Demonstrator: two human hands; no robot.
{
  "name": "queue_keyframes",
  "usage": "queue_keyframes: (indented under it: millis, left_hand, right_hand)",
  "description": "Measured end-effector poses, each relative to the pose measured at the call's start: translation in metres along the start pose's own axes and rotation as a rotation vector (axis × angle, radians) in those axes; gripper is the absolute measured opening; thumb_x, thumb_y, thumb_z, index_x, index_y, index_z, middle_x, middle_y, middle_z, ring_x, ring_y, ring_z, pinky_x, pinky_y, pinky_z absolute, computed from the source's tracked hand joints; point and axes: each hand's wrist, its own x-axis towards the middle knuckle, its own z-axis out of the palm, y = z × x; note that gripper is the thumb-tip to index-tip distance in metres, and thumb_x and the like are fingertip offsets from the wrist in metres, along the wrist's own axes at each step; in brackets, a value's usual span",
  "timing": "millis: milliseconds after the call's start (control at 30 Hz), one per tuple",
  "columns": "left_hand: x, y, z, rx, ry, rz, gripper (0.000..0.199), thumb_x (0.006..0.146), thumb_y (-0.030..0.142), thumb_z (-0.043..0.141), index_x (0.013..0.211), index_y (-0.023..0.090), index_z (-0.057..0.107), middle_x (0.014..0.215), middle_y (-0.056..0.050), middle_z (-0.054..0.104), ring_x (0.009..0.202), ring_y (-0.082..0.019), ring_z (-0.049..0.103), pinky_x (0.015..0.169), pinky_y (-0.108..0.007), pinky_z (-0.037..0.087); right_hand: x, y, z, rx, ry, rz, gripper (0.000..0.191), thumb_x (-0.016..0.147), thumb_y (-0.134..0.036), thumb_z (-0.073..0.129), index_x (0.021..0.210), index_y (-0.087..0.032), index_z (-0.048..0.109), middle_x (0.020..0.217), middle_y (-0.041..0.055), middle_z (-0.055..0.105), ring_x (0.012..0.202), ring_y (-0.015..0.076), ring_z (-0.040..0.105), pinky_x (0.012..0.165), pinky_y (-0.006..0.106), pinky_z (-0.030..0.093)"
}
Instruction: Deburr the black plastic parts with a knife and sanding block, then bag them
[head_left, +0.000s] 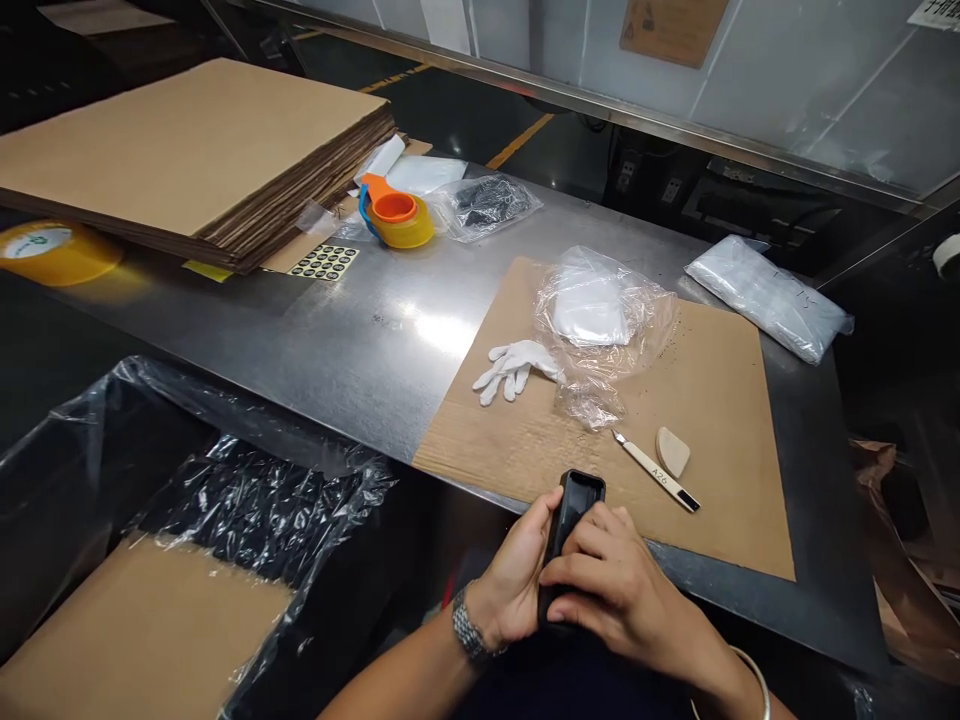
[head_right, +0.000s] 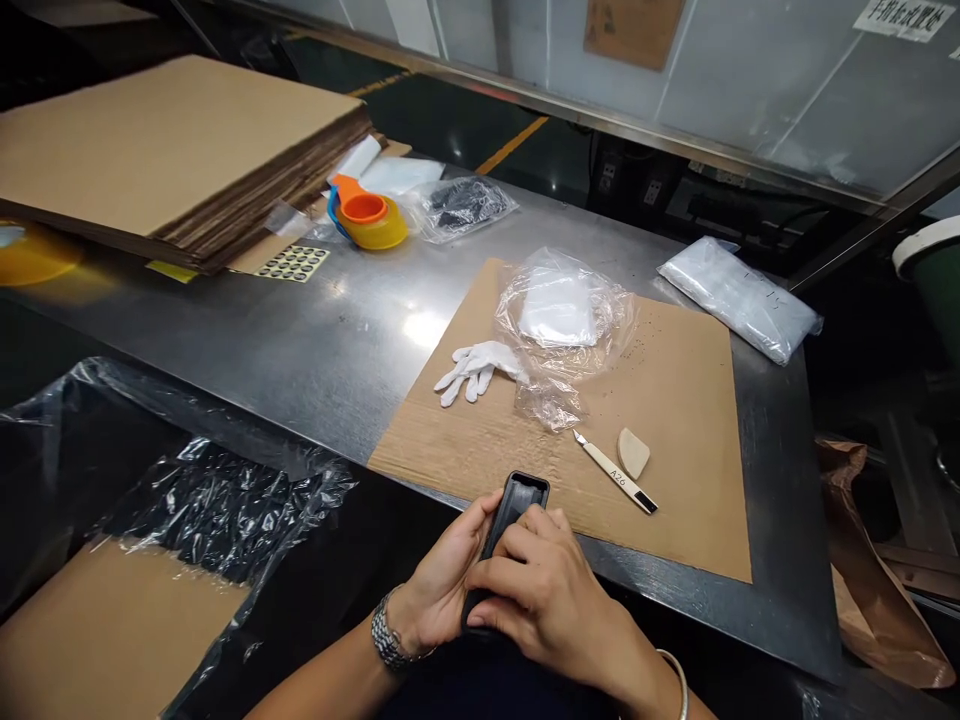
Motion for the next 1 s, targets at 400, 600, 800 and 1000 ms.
queue_keyframes:
  millis: [400, 600, 800, 1000]
  left_hand:
    - [-0.004, -0.010, -0.002, 0.186, -0.016, -0.173, 0.053, 0.085, 0.048, 0.031, 0.087, 0.005, 0.063, 0.056, -0.008, 0.063, 0.045, -0.015, 0.058, 0.048, -0.024, 0.043]
    - [-0.009, -0.016, -0.012, 0.326, 0.085, -0.195, 0.063, 0.081, 0.058, 0.030, 0.076, 0.005, 0.063, 0.055, -0.009, 0.061, 0.043, -0.013, 0.056, 0.047, -0.023, 0.044]
    - [-0.009, -0.016, -0.011, 0.349, 0.088, -0.250, 0.065, 0.081, 0.059, 0.028, 0.076, 0.004, 0.064, 0.054, -0.008, 0.060, 0.044, -0.014, 0.056, 0.048, -0.023, 0.044]
    - [-0.008, -0.014, -0.011, 0.348, 0.094, -0.221, 0.063, 0.080, 0.059, 0.032, 0.076, 0.005, 0.063, 0.051, -0.007, 0.058, 0.042, -0.012, 0.054, 0.046, -0.022, 0.042]
  right_hand:
    - [0.000, 0.021, -0.007, 0.020, 0.203, -0.058, 0.016, 0.085, -0.023, 0.053, 0.084, -0.025, 0.069, 0.068, -0.0002, 0.047, 0.071, 0.0140, 0.042, 0.067, 0.033, 0.029]
    - [0.005, 0.039, -0.022, 0.031, 0.324, 0.063, 0.013, 0.082, -0.026, 0.057, 0.090, -0.023, 0.067, 0.088, 0.0042, 0.054, 0.086, 0.0186, 0.048, 0.077, 0.036, 0.036]
    - [0.007, 0.044, -0.023, 0.232, 0.268, 0.114, 0.014, 0.083, -0.026, 0.057, 0.091, -0.023, 0.068, 0.078, 0.0027, 0.065, 0.077, 0.0163, 0.056, 0.075, 0.033, 0.041]
    - [0.002, 0.047, -0.018, 0.389, 0.344, 0.314, 0.021, 0.086, -0.029, 0.050, 0.085, -0.018, 0.068, 0.081, 0.0048, 0.067, 0.079, 0.0164, 0.059, 0.073, 0.030, 0.045]
